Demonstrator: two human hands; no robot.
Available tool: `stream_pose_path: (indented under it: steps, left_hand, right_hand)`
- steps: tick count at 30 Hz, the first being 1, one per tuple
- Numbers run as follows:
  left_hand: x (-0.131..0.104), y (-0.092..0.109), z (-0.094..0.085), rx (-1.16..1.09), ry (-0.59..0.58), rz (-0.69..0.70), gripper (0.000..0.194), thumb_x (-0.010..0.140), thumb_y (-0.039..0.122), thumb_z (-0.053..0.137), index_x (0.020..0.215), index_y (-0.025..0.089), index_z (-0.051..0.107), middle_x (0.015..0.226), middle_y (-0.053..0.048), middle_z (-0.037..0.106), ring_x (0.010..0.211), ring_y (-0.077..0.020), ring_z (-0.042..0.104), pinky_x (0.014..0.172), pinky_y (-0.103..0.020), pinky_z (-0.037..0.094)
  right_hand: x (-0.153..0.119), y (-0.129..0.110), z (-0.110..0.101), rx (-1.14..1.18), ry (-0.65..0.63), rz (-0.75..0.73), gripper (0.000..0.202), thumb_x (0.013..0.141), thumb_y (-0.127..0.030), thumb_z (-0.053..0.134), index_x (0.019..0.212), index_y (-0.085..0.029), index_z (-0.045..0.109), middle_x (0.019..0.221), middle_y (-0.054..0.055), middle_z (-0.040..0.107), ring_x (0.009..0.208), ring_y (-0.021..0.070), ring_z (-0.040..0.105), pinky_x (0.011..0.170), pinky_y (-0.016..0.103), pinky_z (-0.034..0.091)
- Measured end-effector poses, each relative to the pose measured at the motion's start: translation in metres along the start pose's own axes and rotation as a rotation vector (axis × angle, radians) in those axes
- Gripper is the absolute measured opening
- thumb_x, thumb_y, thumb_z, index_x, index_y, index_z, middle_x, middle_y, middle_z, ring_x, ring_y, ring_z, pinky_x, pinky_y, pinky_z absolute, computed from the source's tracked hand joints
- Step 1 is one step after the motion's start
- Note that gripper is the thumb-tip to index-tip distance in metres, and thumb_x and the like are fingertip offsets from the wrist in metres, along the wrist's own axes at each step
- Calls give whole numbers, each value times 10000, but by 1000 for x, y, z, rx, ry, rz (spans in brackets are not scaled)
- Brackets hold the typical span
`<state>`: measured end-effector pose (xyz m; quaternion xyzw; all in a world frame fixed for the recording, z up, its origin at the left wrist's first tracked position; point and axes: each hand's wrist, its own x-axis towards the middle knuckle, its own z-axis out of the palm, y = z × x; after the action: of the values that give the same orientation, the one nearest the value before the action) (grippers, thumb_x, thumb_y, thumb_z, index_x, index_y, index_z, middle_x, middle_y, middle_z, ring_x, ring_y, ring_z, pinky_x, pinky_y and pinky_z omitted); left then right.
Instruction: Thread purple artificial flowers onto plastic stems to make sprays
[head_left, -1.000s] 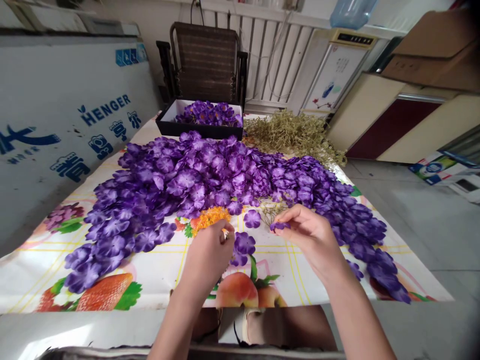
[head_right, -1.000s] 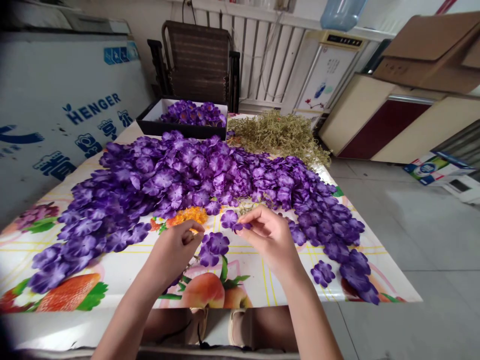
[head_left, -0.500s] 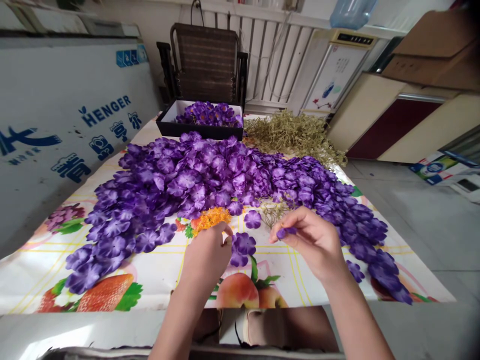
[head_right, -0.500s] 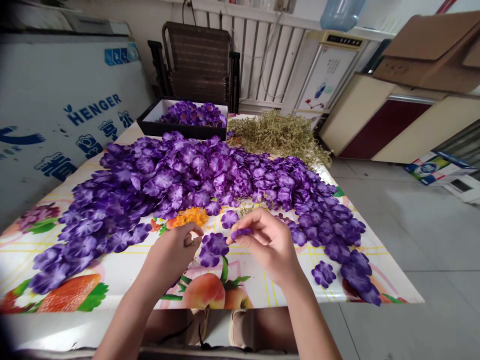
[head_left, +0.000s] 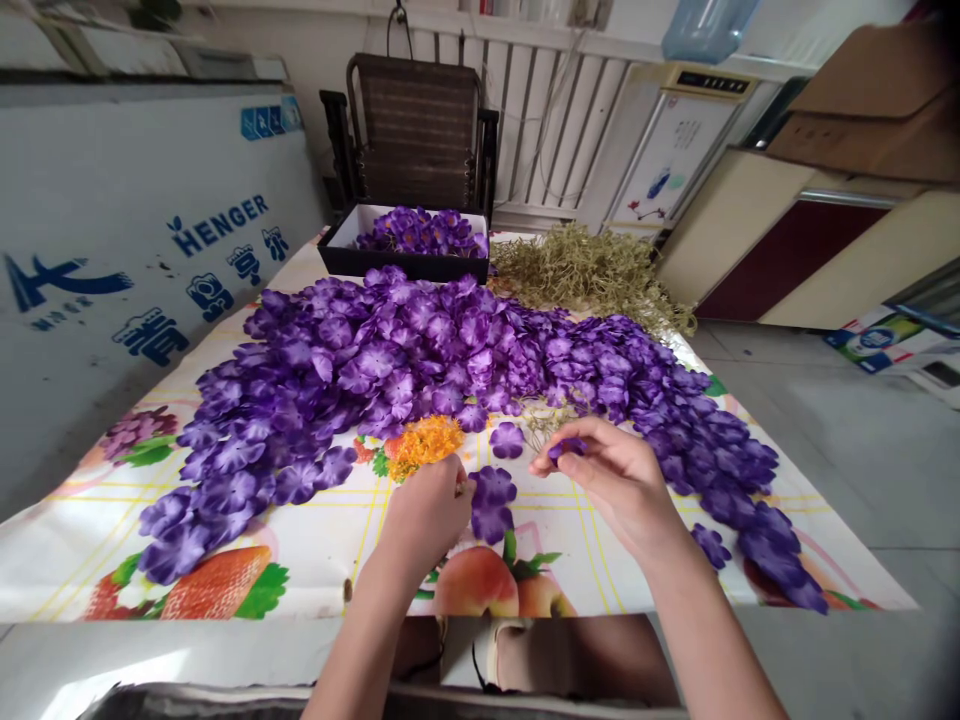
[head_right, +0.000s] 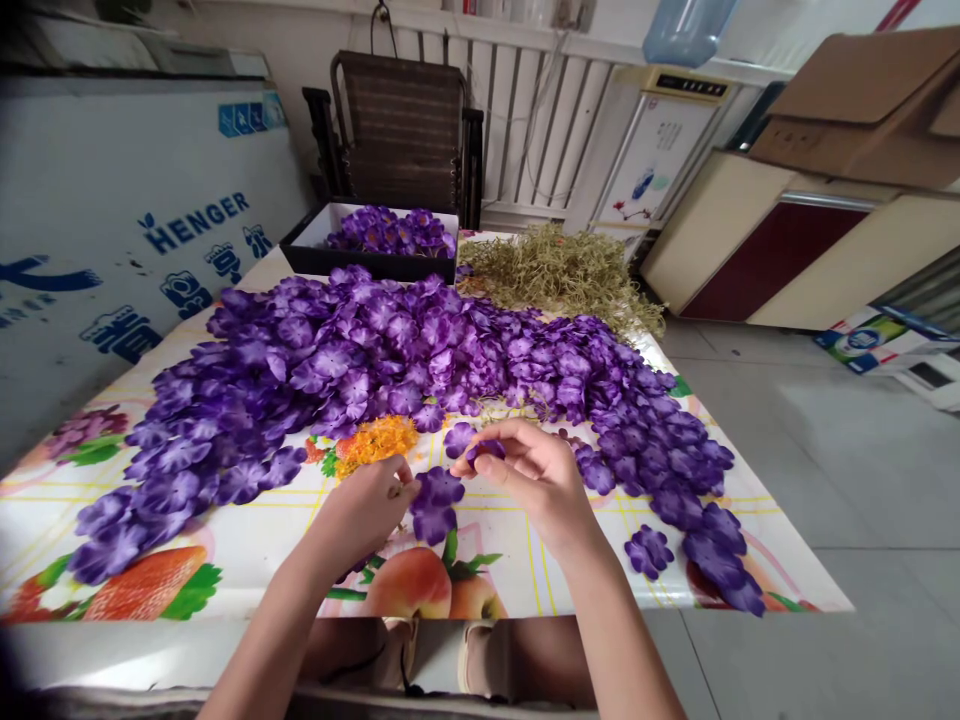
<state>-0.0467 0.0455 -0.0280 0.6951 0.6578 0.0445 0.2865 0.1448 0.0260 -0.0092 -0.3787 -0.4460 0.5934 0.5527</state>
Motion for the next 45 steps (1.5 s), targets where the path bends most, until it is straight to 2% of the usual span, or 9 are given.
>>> stream_pose_path:
  steps: [10,16,18,22,24,26,29,36,45]
  left_hand:
    - [-7,13,-11,-328,102,157,189,918,278,377,752,210,437,555,37,464,505,-142,449,514,-250,275]
    - [-8,15,-13,-447,184,165,183,917,264,378,746,209,406,554,61,384,510,-125,376,506,-249,244]
    - [-10,15,-14,-567,136,196,210,927,310,384,746,206,407,561,69,360,507,-112,350,498,-240,248]
    - [-16,17,-19,-980,-86,284,269,913,410,455,755,193,438,552,90,319,477,-81,261,457,-217,213]
    - [-19,17,-21,-1081,-167,304,292,901,427,491,740,189,439,532,99,307,464,-71,225,444,-215,188]
    - [-20,17,-22,-1131,-222,319,302,899,429,505,730,187,438,517,102,307,455,-66,209,435,-214,172]
    - [-21,17,-23,-1172,-248,332,298,908,416,502,728,186,440,515,100,315,455,-63,212,432,-208,174]
    - [-25,23,-25,-1043,-213,351,208,848,347,612,912,197,483,502,117,335,450,-65,221,427,-189,164]
    - [-27,20,-23,-1086,-136,295,185,873,359,572,838,186,518,498,107,314,438,-62,222,412,-198,163]
  right_hand:
    - [0,-1,2,-98,40,-46,84,816,-224,693,850,-223,616,722,6,746,700,185,711,737,335,547]
    - [4,2,-5,-249,-44,-184,65,809,-179,674,827,-241,682,948,28,664,999,188,623,935,338,446]
    - [5,3,-6,-289,-80,-156,88,778,-168,699,800,-253,691,1063,36,619,1130,204,554,1004,362,392]
    - [4,4,-1,-301,-143,-55,141,754,-118,700,769,-257,697,1246,33,547,1265,210,458,1046,356,354]
    - [2,4,3,-243,-133,-73,170,748,-91,684,776,-258,698,1158,27,601,1155,188,547,967,320,426]
    - [1,3,6,-233,-97,-101,170,744,-90,684,782,-256,700,943,8,661,912,153,630,801,270,491]
    - [0,3,9,-280,-38,-100,114,744,-128,699,774,-239,698,732,-19,653,679,123,603,604,228,471]
    - [-2,2,13,-333,-42,-62,73,758,-140,672,779,-209,686,734,-1,656,658,131,595,566,234,460]
    - [-5,3,13,-347,-41,-61,119,793,-118,612,827,-217,668,771,2,663,687,132,607,586,233,466]
